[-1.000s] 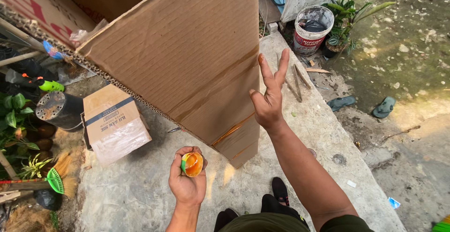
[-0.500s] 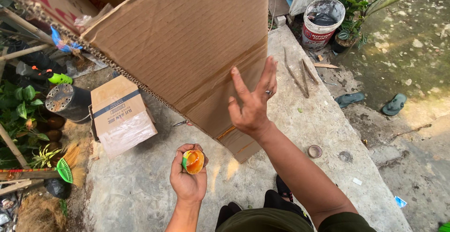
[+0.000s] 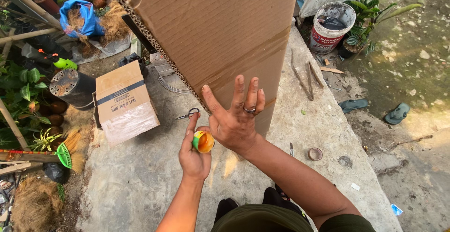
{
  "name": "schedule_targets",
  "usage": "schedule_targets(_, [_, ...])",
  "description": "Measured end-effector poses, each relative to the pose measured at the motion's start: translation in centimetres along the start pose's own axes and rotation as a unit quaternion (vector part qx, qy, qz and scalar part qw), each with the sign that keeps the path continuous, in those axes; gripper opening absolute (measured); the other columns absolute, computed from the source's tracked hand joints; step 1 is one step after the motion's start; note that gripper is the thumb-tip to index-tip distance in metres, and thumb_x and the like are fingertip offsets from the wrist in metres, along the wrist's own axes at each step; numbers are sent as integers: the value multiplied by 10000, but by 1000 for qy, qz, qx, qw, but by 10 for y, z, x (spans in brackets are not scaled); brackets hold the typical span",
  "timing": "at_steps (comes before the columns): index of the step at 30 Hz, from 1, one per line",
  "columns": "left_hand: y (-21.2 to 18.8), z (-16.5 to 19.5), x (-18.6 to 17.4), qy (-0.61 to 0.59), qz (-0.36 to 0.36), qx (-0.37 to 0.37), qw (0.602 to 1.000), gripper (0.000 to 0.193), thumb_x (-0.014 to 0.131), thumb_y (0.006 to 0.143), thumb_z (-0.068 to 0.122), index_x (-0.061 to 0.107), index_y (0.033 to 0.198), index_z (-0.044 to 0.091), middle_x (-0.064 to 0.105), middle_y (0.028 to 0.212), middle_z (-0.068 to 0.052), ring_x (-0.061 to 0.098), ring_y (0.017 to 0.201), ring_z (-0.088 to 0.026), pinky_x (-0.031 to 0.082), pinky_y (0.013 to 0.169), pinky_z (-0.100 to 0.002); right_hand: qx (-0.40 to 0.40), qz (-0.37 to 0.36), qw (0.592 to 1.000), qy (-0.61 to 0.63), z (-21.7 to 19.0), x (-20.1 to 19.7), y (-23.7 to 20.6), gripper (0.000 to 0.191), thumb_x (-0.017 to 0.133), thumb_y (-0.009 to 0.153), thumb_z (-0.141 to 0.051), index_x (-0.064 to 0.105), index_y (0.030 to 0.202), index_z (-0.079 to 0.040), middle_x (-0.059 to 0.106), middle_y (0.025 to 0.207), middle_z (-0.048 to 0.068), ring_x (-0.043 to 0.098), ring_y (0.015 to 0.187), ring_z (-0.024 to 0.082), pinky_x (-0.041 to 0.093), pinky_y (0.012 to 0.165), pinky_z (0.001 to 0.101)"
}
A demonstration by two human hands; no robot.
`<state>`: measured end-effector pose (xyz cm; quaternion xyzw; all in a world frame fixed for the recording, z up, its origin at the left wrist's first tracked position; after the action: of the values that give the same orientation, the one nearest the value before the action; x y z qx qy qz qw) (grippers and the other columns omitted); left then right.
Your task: The person holds a long cardboard box upright and rubs a liquid from a small plastic cup along its folded seams and edges, pressing the flaps closed. They rotate the box to treat different sides, then sit on the ground and continue working the seams before setting the box down.
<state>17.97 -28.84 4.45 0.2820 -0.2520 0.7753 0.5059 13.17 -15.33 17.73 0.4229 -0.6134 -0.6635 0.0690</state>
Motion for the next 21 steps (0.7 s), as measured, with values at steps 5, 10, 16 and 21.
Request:
schedule_targets(5, [5,-8,15,-2,-12,-27,1000,613,369,1038,274,337,1588,5,677,1016,-104,596,988,-174,444,937,-316,26,-18,999,-5,19,-2,7,566,550,973,-216,651,1529,-237,40,1677,296,-16,1537,514,36,1267,618])
schedule_targets(10, [8,-10,16,-3,-3,-35,999,603,409,1050,275,398,1572,-27,673,1047,-95,588,1001,-171,435,945,-313,-25,-20,998,-51,9,-5,6,499,572,1064,-314,610,1560,-272,59,1708,266,30,1564,506,8,1266,598])
schedule_targets(16, [6,-5,17,35,-40,-36,998,594,411,1041,278,431,1520,-73,680,1033,-146,601,1006,-200,444,959,-330,-74,-17,991,-110,8,-3,8,476,558,1123,-366,580,1596,-323,57,1740,244,25,1590,496,-11,1277,601])
schedule_targets(21, [6,-7,11,18,-38,-36,998,606,405,1046,286,426,1521,-89,669,1014,-135,602,1004,-209,456,951,-335,-127,-9,990,-65,0,-3,8,624,483,1093,-662,559,1601,-309,42,1713,213,32,1564,465,-19,1230,597])
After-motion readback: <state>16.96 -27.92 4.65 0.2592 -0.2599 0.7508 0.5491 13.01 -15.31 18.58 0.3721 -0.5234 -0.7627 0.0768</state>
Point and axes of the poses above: each hand's wrist, its own y-axis towards the middle knuckle, its own x-axis out of the palm, z = x × y, the point moved 8 cm from there along y, towards the middle knuckle
